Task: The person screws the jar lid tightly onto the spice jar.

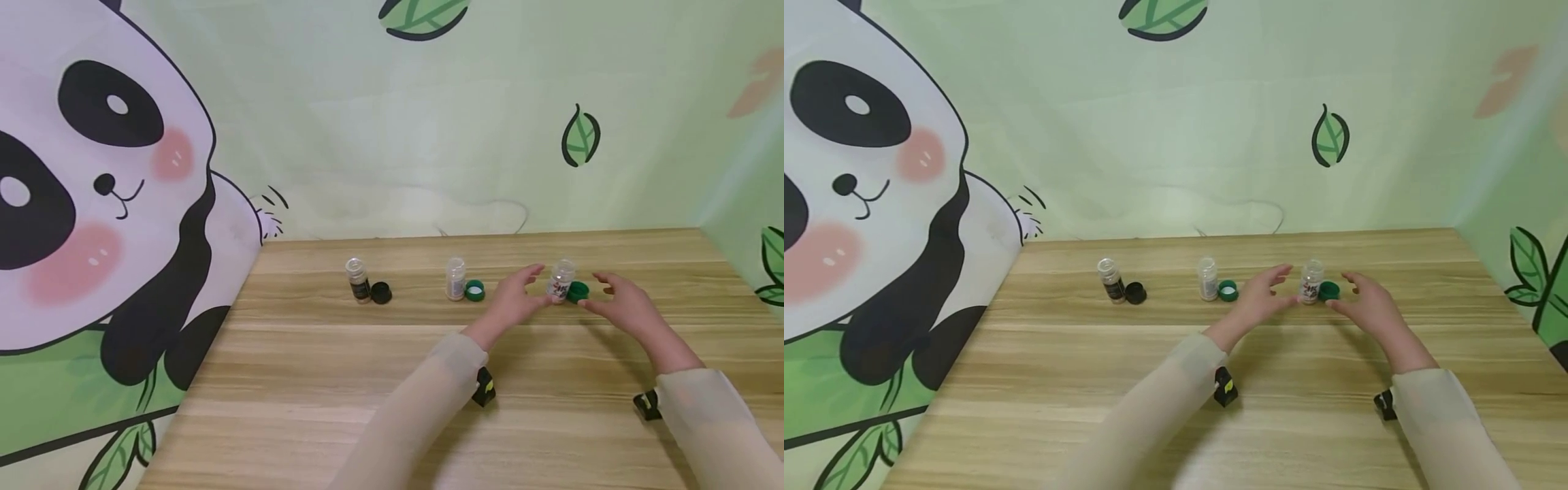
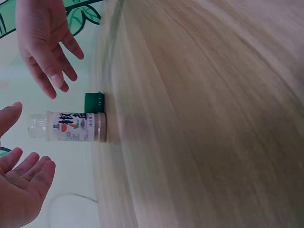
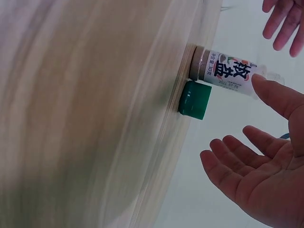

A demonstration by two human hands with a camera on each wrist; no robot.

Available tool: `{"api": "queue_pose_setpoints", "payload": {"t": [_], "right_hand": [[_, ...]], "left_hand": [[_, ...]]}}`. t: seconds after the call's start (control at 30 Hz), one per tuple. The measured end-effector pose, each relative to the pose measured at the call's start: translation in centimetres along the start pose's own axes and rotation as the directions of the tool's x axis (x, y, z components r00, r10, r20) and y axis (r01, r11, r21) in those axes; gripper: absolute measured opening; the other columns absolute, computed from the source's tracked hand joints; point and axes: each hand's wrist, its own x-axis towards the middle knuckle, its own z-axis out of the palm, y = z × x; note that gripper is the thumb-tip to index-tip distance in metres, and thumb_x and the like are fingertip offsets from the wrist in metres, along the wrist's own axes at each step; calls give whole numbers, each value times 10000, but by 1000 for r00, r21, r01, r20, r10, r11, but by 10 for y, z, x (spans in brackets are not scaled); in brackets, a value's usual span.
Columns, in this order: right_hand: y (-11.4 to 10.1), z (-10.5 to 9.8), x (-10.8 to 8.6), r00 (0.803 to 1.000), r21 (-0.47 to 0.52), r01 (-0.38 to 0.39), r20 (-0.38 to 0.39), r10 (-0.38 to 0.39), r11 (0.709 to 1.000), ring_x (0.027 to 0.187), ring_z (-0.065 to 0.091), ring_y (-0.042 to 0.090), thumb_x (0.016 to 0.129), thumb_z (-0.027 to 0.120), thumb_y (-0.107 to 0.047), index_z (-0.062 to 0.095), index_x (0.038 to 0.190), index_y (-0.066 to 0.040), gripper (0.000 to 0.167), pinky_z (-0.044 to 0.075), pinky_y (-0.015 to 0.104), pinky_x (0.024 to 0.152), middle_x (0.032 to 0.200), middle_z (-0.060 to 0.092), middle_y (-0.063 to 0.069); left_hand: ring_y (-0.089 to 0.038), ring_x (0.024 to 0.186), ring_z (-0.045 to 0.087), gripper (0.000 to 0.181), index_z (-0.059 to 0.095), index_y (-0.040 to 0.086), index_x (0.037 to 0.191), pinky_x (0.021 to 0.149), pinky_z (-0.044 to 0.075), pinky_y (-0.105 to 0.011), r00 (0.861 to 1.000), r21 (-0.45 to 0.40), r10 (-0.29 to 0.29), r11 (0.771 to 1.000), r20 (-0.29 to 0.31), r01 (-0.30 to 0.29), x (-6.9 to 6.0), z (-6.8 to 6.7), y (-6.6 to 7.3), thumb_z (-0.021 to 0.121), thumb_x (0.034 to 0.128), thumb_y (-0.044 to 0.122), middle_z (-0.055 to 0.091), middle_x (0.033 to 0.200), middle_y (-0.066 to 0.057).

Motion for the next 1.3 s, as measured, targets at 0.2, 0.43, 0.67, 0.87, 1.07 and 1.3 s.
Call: {"api": "queue_pose_setpoints", "payload": {"t": [0.2, 0.43, 0.67, 0.87, 1.07, 1.3], "right_hand": [[6, -1, 7, 1000, 5, -3, 18, 3, 1000, 1316, 403, 643, 998, 641, -256, 271, 1496, 189, 763, 429, 708, 1027, 1492, 315, 474], [11, -7, 13, 998, 19, -21, 61, 20, 1000, 1314, 400, 648, 1008, 624, -276, 231, 1504, 196, 790, 464, 683, 1007, 1492, 290, 486], [15, -7, 16, 996, 22, -42, 84, 40, 999, 1313, 398, 647, 1004, 626, -273, 223, 1504, 196, 796, 484, 668, 986, 1494, 277, 487], [16, -2, 21, 995, 43, -35, 100, 31, 998, 1321, 384, 657, 997, 632, -268, 224, 1502, 200, 800, 438, 695, 1033, 1494, 268, 496], [19, 0, 23, 995, 37, -39, 98, 35, 999, 1320, 395, 651, 985, 648, -277, 251, 1495, 193, 800, 443, 692, 1030, 1484, 291, 495], [19, 4, 27, 996, 32, -14, 85, 11, 999, 1286, 424, 653, 969, 677, -266, 285, 1474, 198, 790, 444, 697, 1015, 1452, 348, 496]], "left_hand": [[-202, 1391, 563, 702, 479, 155, 1524, 1108, 484, -298, 1000, -6, -25, 1000, -4, 25, 7, 2, -3, 796, 905, 248, 559, 1537, -27], [-196, 1395, 559, 704, 470, 158, 1531, 1101, 484, -289, 1000, -48, -5, 999, 5, 5, 17, 5, 1, 791, 911, 251, 562, 1534, -46], [-184, 1416, 534, 711, 463, 191, 1536, 1111, 483, -314, 999, -92, -47, 995, 14, 48, 21, 7, 5, 793, 908, 240, 543, 1550, -17], [-187, 1416, 533, 723, 470, 188, 1532, 1108, 486, -316, 997, -114, -76, 990, 10, 77, 23, 8, 4, 807, 895, 246, 545, 1549, -9], [-189, 1396, 552, 706, 494, 160, 1512, 1089, 498, -300, 996, -117, -91, 989, -6, 90, 27, 16, 4, 816, 885, 216, 570, 1525, -29], [-186, 1383, 558, 673, 513, 179, 1498, 1071, 508, -301, 991, -120, -132, 985, -27, 128, 30, 22, 7, 807, 894, 194, 587, 1504, -26]]}}
